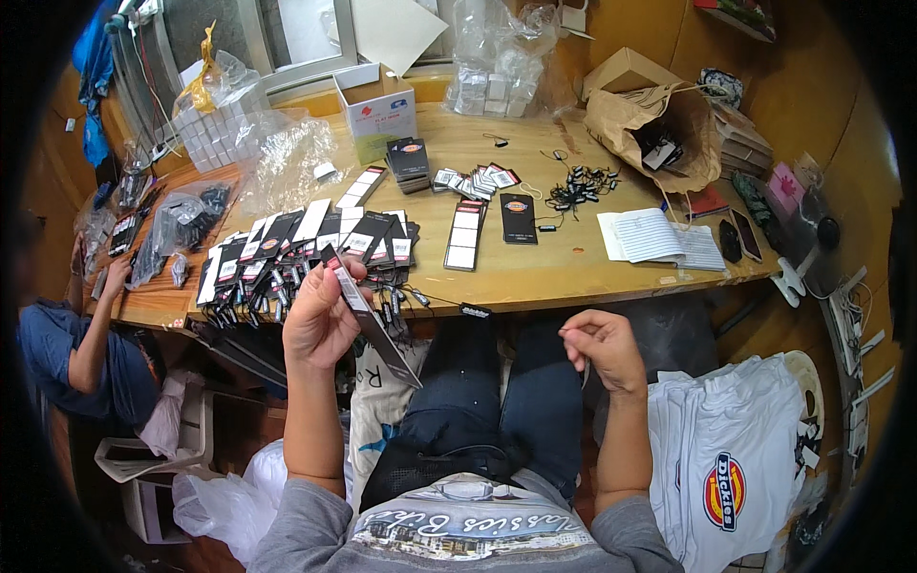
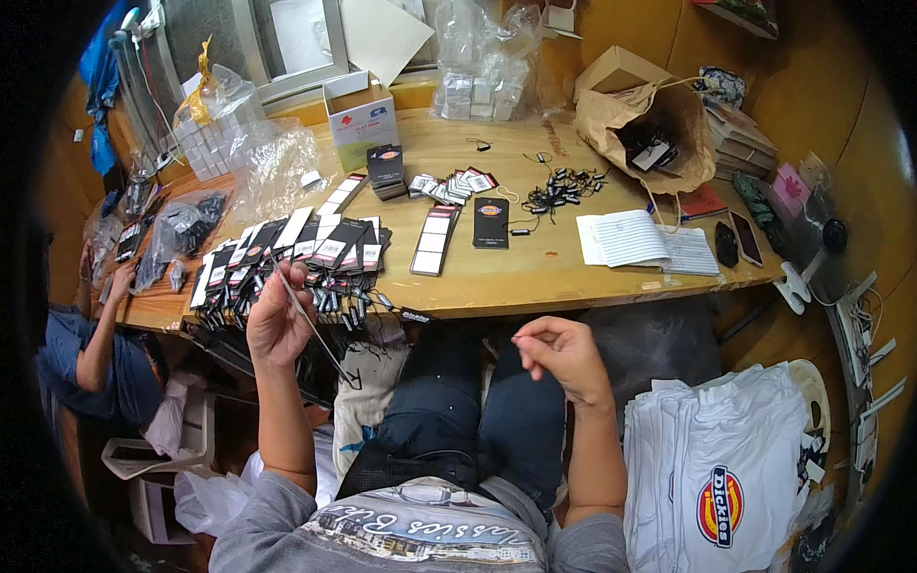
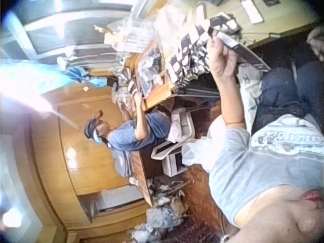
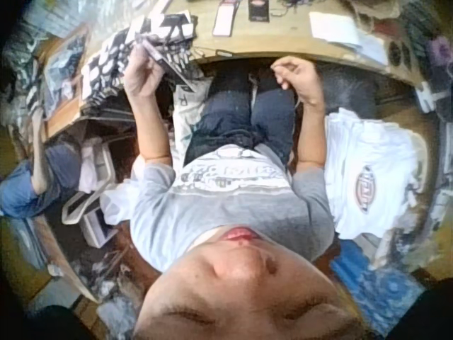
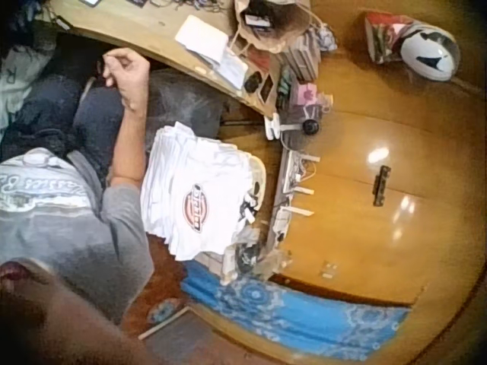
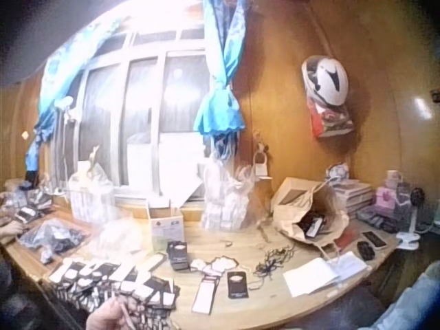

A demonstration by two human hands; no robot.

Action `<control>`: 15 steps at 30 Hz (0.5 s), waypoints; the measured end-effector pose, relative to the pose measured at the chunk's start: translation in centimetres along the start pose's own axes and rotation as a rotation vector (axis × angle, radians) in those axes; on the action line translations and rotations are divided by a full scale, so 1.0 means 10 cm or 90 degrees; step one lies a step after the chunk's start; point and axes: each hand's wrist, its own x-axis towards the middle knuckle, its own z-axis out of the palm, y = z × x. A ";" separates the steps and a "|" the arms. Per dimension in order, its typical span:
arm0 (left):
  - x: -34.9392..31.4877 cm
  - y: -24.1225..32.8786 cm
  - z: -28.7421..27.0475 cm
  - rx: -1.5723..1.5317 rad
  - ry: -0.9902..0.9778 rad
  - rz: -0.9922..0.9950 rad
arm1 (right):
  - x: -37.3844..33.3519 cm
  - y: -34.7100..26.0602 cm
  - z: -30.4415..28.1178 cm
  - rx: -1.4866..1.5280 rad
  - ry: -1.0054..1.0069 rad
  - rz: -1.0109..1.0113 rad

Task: The person sits at a table and attaches small black plastic fasteners to rectangular product tags. They pick up a tag and a fastener, thread the fastener through the tag's hole, and place the assembled item onto a growing stack on the table.

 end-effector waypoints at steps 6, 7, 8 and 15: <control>-0.13 -0.06 -0.08 0.017 0.043 -0.024 | -0.04 0.07 -0.19 0.167 0.145 -0.130; -0.14 -0.08 -0.08 0.026 0.052 -0.027 | -0.04 0.09 -0.23 0.201 0.122 -0.152; -0.16 -0.10 -0.08 0.036 0.061 -0.030 | -0.02 0.10 -0.23 0.251 0.107 -0.187; -0.31 -0.38 -0.15 0.139 0.141 -0.132 | 0.08 0.02 -0.09 0.630 0.028 -0.274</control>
